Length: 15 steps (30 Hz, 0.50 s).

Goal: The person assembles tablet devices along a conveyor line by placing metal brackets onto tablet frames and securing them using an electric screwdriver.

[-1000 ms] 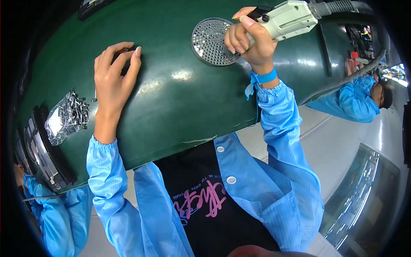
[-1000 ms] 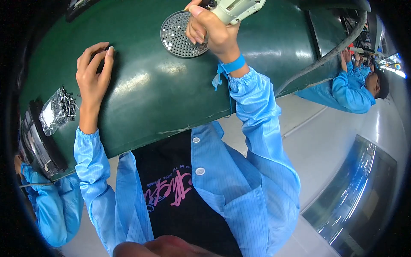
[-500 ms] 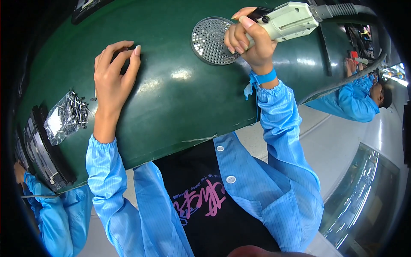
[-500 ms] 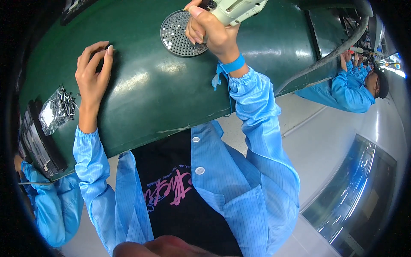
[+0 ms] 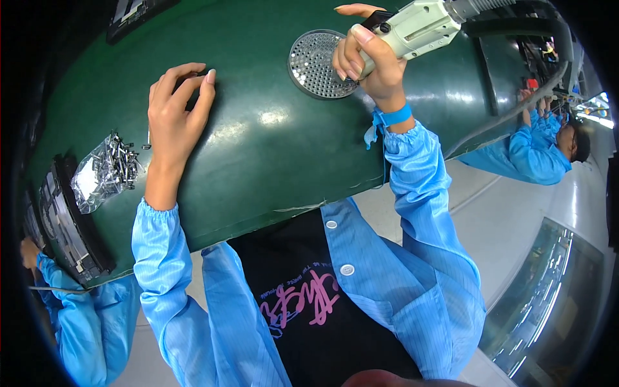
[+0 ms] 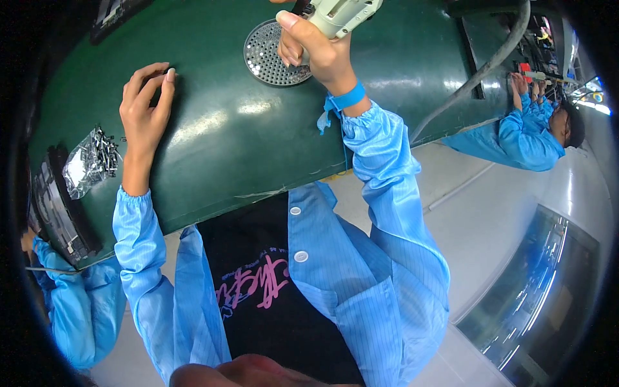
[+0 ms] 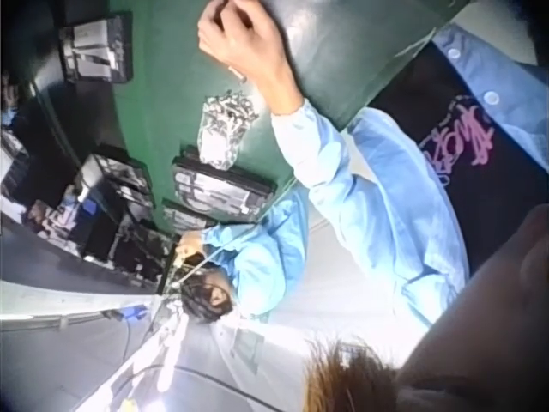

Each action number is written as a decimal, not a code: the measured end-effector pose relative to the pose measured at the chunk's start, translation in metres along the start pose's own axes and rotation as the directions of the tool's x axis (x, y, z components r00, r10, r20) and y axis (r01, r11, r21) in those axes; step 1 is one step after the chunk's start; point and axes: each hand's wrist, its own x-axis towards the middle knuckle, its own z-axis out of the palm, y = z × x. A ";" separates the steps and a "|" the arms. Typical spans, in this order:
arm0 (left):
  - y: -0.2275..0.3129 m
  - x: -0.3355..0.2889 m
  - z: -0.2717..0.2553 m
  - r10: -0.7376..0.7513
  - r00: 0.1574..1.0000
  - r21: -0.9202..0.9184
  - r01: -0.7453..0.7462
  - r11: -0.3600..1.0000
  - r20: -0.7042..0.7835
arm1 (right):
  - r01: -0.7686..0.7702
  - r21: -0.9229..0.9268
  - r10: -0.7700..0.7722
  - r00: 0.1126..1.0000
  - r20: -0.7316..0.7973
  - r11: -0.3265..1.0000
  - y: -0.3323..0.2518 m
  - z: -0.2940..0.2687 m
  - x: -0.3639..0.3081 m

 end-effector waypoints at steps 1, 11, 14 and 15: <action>0.001 0.000 0.000 -0.005 1.000 -0.001 0.005 1.000 0.001 | -0.020 0.064 0.023 0.999 -0.044 0.998 0.001 0.000 -0.001; -0.002 -0.001 -0.001 -0.058 0.997 -0.053 0.055 0.997 -0.054 | 0.095 0.039 -0.098 0.991 0.091 0.995 -0.008 -0.003 0.004; 0.003 0.018 0.005 -0.057 0.983 -0.192 0.023 0.981 -0.176 | 0.061 0.113 -0.064 0.998 0.023 0.992 -0.014 -0.002 0.008; 0.006 0.034 0.007 -0.030 0.981 -0.179 -0.005 0.984 -0.191 | 0.057 0.170 -0.054 0.998 -0.020 0.984 -0.018 0.001 0.010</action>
